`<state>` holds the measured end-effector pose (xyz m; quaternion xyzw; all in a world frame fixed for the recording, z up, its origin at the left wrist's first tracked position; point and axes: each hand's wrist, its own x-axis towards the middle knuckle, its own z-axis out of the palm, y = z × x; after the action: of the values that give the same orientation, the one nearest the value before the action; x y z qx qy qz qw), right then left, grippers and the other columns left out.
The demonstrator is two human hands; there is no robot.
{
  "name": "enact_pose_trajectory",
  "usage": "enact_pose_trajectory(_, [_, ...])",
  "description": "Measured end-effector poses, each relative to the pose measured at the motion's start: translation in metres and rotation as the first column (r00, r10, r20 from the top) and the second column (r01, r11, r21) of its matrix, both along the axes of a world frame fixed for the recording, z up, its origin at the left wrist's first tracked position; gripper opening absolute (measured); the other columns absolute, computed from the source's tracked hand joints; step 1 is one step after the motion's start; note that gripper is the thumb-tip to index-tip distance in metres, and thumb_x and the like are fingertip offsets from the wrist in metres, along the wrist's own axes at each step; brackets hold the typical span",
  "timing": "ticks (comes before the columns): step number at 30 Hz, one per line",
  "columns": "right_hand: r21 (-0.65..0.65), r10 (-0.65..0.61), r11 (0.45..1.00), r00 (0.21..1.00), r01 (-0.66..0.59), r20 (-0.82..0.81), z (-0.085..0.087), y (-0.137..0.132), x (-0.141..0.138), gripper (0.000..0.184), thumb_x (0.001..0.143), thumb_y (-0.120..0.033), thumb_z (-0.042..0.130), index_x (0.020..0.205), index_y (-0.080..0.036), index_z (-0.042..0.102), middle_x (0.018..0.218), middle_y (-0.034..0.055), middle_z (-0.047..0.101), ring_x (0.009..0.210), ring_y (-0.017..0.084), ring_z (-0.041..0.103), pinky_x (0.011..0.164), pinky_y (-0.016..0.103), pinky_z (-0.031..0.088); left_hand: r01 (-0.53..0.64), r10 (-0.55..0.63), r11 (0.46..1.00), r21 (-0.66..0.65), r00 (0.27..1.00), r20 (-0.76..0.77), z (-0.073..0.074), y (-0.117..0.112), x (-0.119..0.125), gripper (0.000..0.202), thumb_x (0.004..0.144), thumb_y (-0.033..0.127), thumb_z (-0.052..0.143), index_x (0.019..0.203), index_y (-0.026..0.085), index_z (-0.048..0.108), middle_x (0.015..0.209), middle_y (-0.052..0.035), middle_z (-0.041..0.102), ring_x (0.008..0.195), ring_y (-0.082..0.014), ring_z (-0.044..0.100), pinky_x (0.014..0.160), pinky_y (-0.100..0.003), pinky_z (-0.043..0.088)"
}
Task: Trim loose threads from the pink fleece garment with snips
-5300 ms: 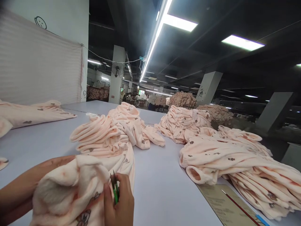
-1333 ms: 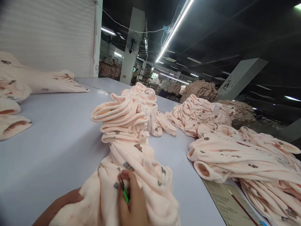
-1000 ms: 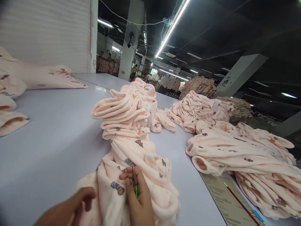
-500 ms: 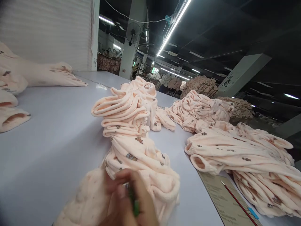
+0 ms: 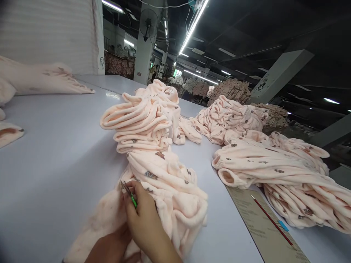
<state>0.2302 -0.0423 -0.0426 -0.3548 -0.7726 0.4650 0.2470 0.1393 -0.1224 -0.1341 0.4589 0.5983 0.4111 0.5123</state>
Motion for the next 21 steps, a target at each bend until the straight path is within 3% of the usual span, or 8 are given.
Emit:
enact_pose_trajectory(4, [0.078,-0.066,0.995,0.997,0.062,0.050,-0.005,0.006,0.011,0.019,0.091,-0.015,0.042,0.105,-0.022,0.054,0.084,-0.0019,0.062,0.079,0.014,0.058,0.074,0.025,0.042,0.047,-0.034,0.998,-0.051,0.972,0.232,0.004,-0.001,-0.032,0.035,0.069,0.053,0.061,0.061,0.019,0.054,0.058,0.0007,0.046,0.058,-0.0159,0.045,0.060,-0.025,0.036])
enact_pose_trajectory(8, [0.034,-0.028,0.999,0.999,0.027,0.036,-0.005,0.008,0.021,0.011,0.091,-0.024,0.050,0.099,-0.022,0.057,0.087,-0.0012,0.063,0.082,0.015,0.059,0.077,0.026,0.043,0.115,-0.060,0.989,-0.093,0.888,0.457,0.011,-0.006,-0.063,0.044,0.079,0.059,0.048,0.066,0.017,0.047,0.050,0.0074,0.028,0.044,-0.0063,0.017,0.043,-0.020,0.015])
enact_pose_trajectory(11, [-0.072,0.096,0.994,0.989,-0.088,0.116,-0.005,0.002,0.020,0.044,0.072,-0.026,0.076,0.111,-0.024,0.056,0.107,0.0004,0.060,0.101,0.018,0.056,0.090,0.027,0.041,0.136,-0.089,0.989,-0.062,0.869,0.488,0.021,0.000,-0.059,0.045,0.078,0.060,0.052,0.072,0.015,0.049,0.054,0.0051,0.038,0.046,-0.0064,0.027,0.046,-0.020,0.021])
enact_pose_trajectory(12, [-0.085,0.132,0.989,0.977,-0.119,0.167,-0.005,0.000,0.019,0.052,0.066,-0.022,0.080,0.112,-0.024,0.056,0.110,0.0012,0.059,0.104,0.020,0.055,0.091,0.028,0.041,0.124,-0.094,0.992,-0.037,0.884,0.459,0.024,0.003,-0.058,0.043,0.078,0.058,0.054,0.074,0.014,0.053,0.057,0.0030,0.044,0.050,-0.0080,0.035,0.049,-0.020,0.027])
enact_pose_trajectory(14, [-0.052,0.180,0.984,0.945,-0.172,0.273,-0.007,-0.002,0.017,0.044,0.067,-0.011,0.075,0.106,-0.022,0.058,0.107,0.0022,0.058,0.102,0.021,0.055,0.090,0.030,0.042,0.069,-0.072,0.997,0.020,0.930,0.360,0.030,0.007,-0.063,0.037,0.081,0.050,0.056,0.079,0.014,0.060,0.070,-0.0011,0.054,0.067,-0.0137,0.049,0.064,-0.023,0.037])
enact_pose_trajectory(17, [0.028,0.215,0.972,0.936,-0.232,0.280,-0.010,-0.001,0.017,0.035,0.069,0.002,0.057,0.096,-0.021,0.062,0.105,0.0023,0.060,0.098,0.019,0.057,0.088,0.029,0.043,-0.132,0.130,0.989,0.066,0.991,0.035,0.026,-0.003,-0.092,0.029,0.086,0.046,0.051,0.097,0.020,0.057,0.094,-0.0017,0.058,0.087,-0.0177,0.050,0.080,-0.024,0.035])
enact_pose_trajectory(19, [0.019,0.226,0.972,0.953,-0.235,0.199,-0.013,0.002,0.021,0.040,0.072,0.000,0.054,0.104,-0.022,0.061,0.115,0.0027,0.060,0.108,0.019,0.055,0.095,0.030,0.040,-0.188,0.212,0.976,0.109,0.934,-0.288,0.012,-0.021,-0.114,0.033,0.088,0.046,0.046,0.113,0.026,0.045,0.109,-0.0011,0.053,0.092,-0.0186,0.048,0.084,-0.024,0.034])
enact_pose_trajectory(21, [-0.013,0.210,0.977,0.961,-0.211,0.182,-0.017,0.004,0.025,0.037,0.079,-0.009,0.055,0.112,-0.024,0.059,0.120,0.0039,0.059,0.115,0.021,0.051,0.100,0.033,0.037,-0.016,0.101,0.987,0.161,0.836,-0.539,-0.006,-0.041,-0.128,0.045,0.086,0.040,0.050,0.127,0.033,0.032,0.128,0.0021,0.045,0.111,-0.0192,0.045,0.095,-0.021,0.029])
